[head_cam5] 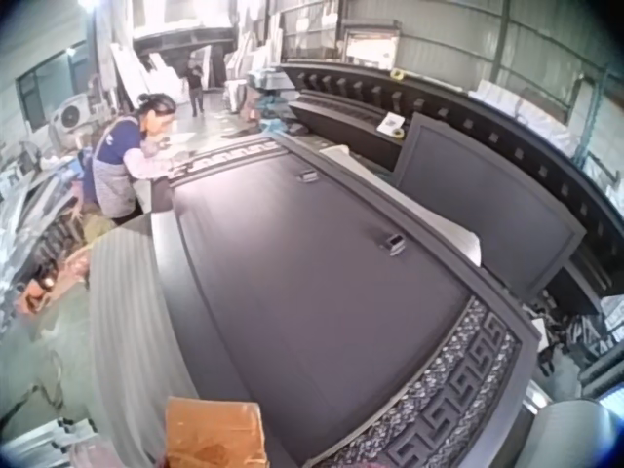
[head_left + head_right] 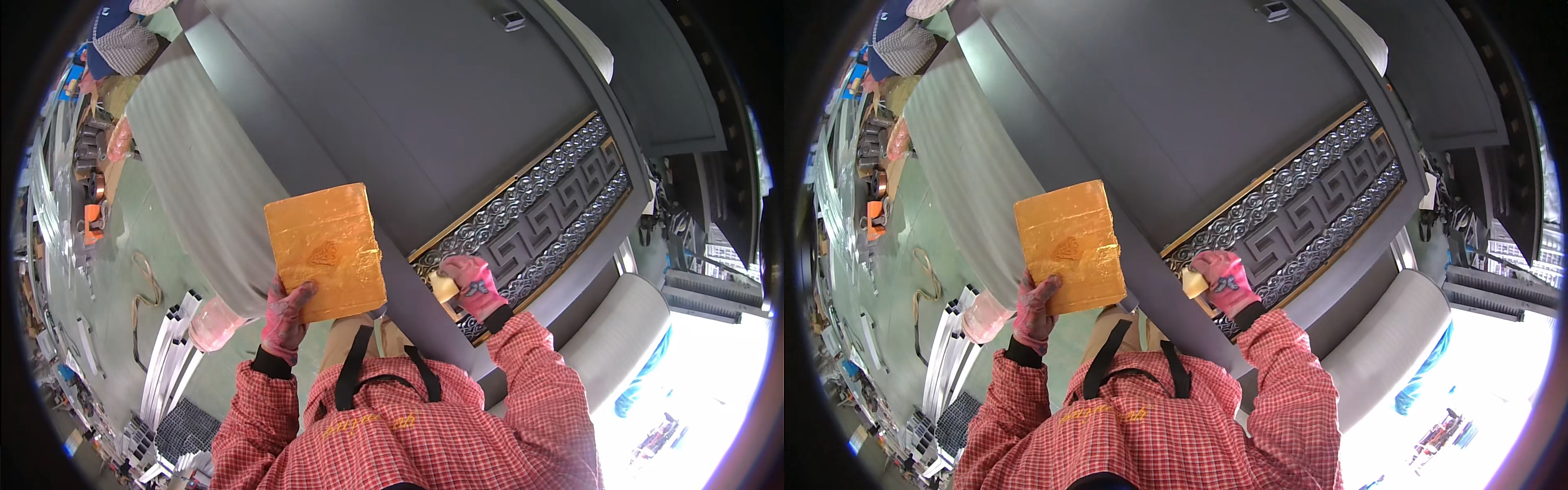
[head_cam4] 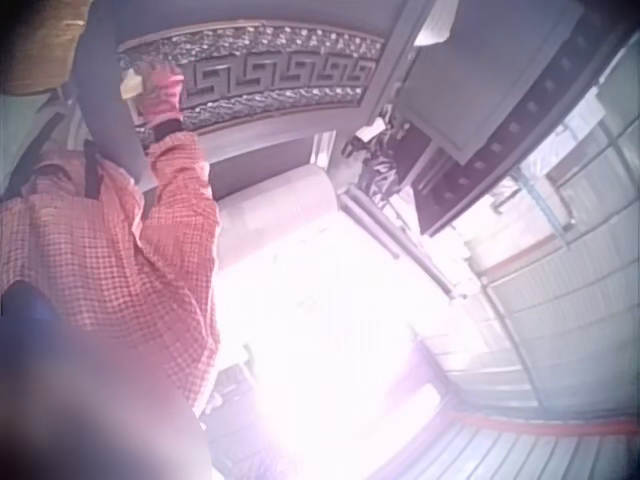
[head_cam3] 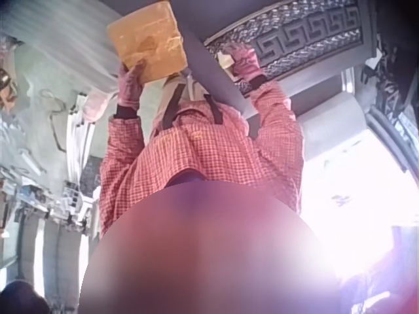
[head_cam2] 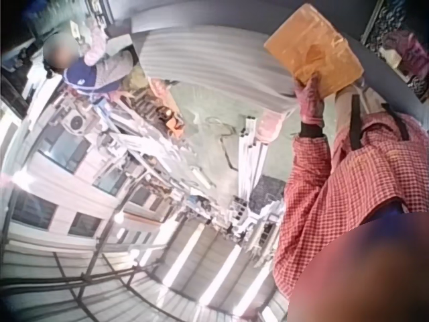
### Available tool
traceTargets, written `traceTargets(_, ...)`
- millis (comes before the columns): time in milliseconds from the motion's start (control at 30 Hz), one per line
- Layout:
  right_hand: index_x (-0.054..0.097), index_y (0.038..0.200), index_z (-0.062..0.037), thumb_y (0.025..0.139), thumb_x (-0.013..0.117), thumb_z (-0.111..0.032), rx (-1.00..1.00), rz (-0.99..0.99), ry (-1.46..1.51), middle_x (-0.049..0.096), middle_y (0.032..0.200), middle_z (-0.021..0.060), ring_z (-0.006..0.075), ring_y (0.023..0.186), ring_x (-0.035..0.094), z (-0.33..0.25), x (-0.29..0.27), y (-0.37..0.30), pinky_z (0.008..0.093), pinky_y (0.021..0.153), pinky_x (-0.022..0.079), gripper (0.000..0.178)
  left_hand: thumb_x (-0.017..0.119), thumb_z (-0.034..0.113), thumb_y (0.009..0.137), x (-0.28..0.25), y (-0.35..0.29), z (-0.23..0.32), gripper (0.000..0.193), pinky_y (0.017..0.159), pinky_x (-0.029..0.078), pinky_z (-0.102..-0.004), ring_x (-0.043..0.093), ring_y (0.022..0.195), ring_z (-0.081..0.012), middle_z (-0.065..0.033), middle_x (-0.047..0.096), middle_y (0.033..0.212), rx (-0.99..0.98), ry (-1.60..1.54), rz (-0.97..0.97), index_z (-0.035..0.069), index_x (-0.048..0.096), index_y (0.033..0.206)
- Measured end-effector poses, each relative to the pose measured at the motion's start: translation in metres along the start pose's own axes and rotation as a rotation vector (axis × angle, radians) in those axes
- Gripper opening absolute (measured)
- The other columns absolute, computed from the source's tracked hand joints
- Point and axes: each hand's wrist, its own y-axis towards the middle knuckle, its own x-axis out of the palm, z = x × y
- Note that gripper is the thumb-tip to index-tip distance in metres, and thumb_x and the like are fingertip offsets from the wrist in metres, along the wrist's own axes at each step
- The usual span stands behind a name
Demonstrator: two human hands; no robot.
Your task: The person applies gold leaf to the ornate border of a dark gray door panel using a small sponge. They repeatedly dab the sponge onto a gold leaf sheet to pick up material and then press it into the recessed decorative patterns, working along the border in short sections.
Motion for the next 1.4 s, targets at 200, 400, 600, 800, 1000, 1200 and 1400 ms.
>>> traceTargets(200, 0.067, 0.094, -0.012, 0.071, 0.068, -0.008, -0.027, 0.107, -0.033, 0.067, 0.098, 0.0058, 0.0266, 0.089, 0.066, -0.007, 0.001, 0.007, 0.0354, 0.079, 0.052, 0.024, 0.068, 0.011, 0.082, 0.0, 0.0, 0.0, 0.056, 0.092, 0.05, -0.0328, 0.059, 0.108, -0.0209, -0.0089, 0.058, 0.121, 0.002, -0.002, -0.006, 0.004, 0.045, 0.132)
traceTargets(400, 0.066, 0.093, -0.0104, 0.072, 0.066, -0.008, 0.147, 0.066, 0.006, 0.067, 0.092, 0.0095, 0.0284, 0.085, 0.067, -0.021, 0.005, 0.022, 0.0347, 0.075, 0.054, 0.021, 0.067, 0.01, 0.083, 0.001, -0.002, 0.0, 0.056, 0.093, 0.05, -0.0339, 0.058, 0.111, -0.0211, -0.0093, 0.057, 0.122, -0.007, -0.004, 0.0, 0.003, 0.043, 0.133)
traceTargets(600, 0.065, 0.099, -0.0099, 0.075, 0.062, -0.006, 0.133, 0.066, -0.135, 0.065, 0.101, 0.009, 0.0282, 0.095, 0.064, -0.025, -0.007, 0.034, 0.0351, 0.085, 0.051, 0.025, 0.067, 0.01, 0.083, -0.002, -0.002, -0.002, 0.055, 0.094, 0.05, -0.0344, 0.059, 0.11, -0.0213, -0.0095, 0.057, 0.123, -0.006, -0.013, 0.014, 0.003, 0.044, 0.132)
traceTargets(800, 0.067, 0.094, -0.0099, 0.066, 0.074, -0.004, 0.181, 0.21, -0.114, 0.068, 0.091, 0.0092, 0.0292, 0.084, 0.067, -0.01, 0.002, 0.027, 0.0353, 0.074, 0.054, 0.03, 0.068, 0.011, 0.083, 0.001, 0.0, 0.0, 0.055, 0.094, 0.05, -0.0343, 0.059, 0.11, -0.0215, -0.0094, 0.057, 0.123, 0.011, -0.021, -0.018, 0.003, 0.045, 0.132)
traceTargets(1000, 0.064, 0.097, -0.0099, 0.065, 0.073, -0.004, 0.22, 0.252, -0.004, 0.066, 0.092, 0.0099, 0.0297, 0.085, 0.066, -0.001, 0.001, 0.026, 0.0369, 0.076, 0.053, 0.034, 0.068, 0.011, 0.083, 0.0, 0.002, -0.001, 0.055, 0.094, 0.049, -0.034, 0.059, 0.11, -0.0214, -0.0094, 0.057, 0.123, 0.011, -0.013, -0.006, 0.003, 0.045, 0.132)
traceTargets(1200, 0.063, 0.093, -0.0053, 0.066, 0.075, 0.001, -0.086, 0.112, -0.112, 0.068, 0.092, 0.0129, 0.0289, 0.083, 0.068, -0.029, 0.007, 0.043, 0.0349, 0.069, 0.055, 0.03, 0.066, 0.01, 0.084, 0.002, 0.005, 0.0, 0.054, 0.094, 0.05, -0.0339, 0.059, 0.111, -0.0216, -0.0096, 0.057, 0.123, -0.008, -0.015, -0.031, 0.003, 0.045, 0.132)
traceTargets(1400, 0.064, 0.098, -0.0095, 0.068, 0.073, -0.011, 0.223, 0.269, -0.096, 0.064, 0.093, 0.011, 0.0286, 0.085, 0.065, -0.019, -0.008, 0.043, 0.0388, 0.08, 0.051, 0.032, 0.067, 0.01, 0.084, -0.002, 0.006, 0.001, 0.053, 0.094, 0.05, -0.0341, 0.059, 0.11, -0.0212, -0.009, 0.058, 0.123, -0.016, -0.002, -0.014, 0.004, 0.046, 0.132)
